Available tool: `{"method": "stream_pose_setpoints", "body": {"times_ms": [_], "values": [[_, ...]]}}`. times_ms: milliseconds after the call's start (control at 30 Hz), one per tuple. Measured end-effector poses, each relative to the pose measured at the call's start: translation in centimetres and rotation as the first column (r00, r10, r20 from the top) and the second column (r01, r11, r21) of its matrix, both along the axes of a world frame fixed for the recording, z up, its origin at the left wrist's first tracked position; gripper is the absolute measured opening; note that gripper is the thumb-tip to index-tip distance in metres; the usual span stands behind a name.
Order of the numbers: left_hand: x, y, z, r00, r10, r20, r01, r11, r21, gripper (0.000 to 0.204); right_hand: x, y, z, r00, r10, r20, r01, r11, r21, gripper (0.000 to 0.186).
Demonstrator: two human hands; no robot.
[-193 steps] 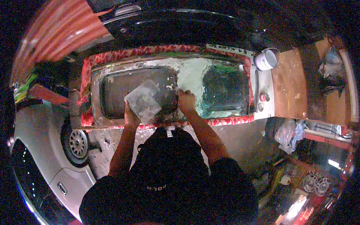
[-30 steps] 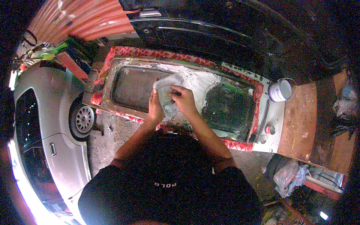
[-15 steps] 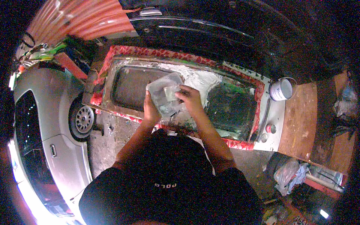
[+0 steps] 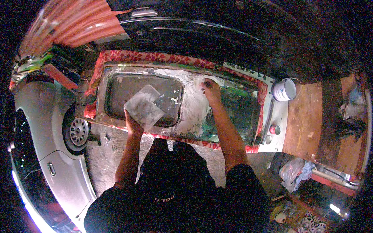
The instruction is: The person scoops a white paste from a container and spreads it onto a car hood using a plastic scraper. They repeatedly apply and smooth the filler across the surface, occasionally dipping the scraper into a can to gather more material.
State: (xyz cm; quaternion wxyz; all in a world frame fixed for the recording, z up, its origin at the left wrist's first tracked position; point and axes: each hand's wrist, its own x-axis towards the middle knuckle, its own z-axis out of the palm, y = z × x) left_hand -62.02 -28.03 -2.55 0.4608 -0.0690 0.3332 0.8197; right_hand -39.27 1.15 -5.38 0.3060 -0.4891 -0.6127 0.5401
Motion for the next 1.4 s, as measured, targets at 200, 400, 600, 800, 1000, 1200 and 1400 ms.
{"method": "stream_pose_setpoints", "body": {"times_ms": [200,400,600,800,1000,1200,1400], "values": [[-1.4,-0.6,-2.2,0.999,-0.016,-0.036,0.017,1.0,0.026,0.064,-2.9,1.9,-0.9,0.856,-0.018,0.516,-0.299,0.798,0.523,0.022],[-2.2,-0.6,-1.8,0.999,-0.009,-0.036,0.01,0.999,0.034,0.067,-4.2,1.4,-0.2,0.736,-0.05,0.676,-0.436,0.728,0.529,0.021],[-2.5,-1.0,-2.0,1.0,-0.021,-0.021,0.021,0.999,0.03,0.068,-5.3,-0.1,-0.2,0.635,-0.111,0.765,-0.518,0.673,0.528,0.024],[-2.8,-1.3,-2.5,0.999,-0.035,0.015,0.034,0.998,0.043,0.069,-5.9,-1.6,-2.3,0.582,-0.108,0.806,-0.609,0.599,0.52,0.016],[-2.9,-0.6,-1.4,0.995,-0.087,0.039,0.085,0.995,0.058,0.065,-6.4,-2.3,-2.6,0.671,-0.087,0.736,-0.576,0.565,0.591,0.015],[-2.5,0.0,-1.3,0.996,-0.086,0.005,0.086,0.996,0.002,0.065,-5.9,-4.1,-1.0,0.671,0.032,0.741,-0.57,0.661,0.487,0.025],[-2.3,0.1,0.3,0.995,-0.101,0.008,0.101,0.994,-0.045,0.066,-3.8,-2.4,-0.8,0.75,-0.177,0.637,-0.338,0.725,0.6,0.025]]}}
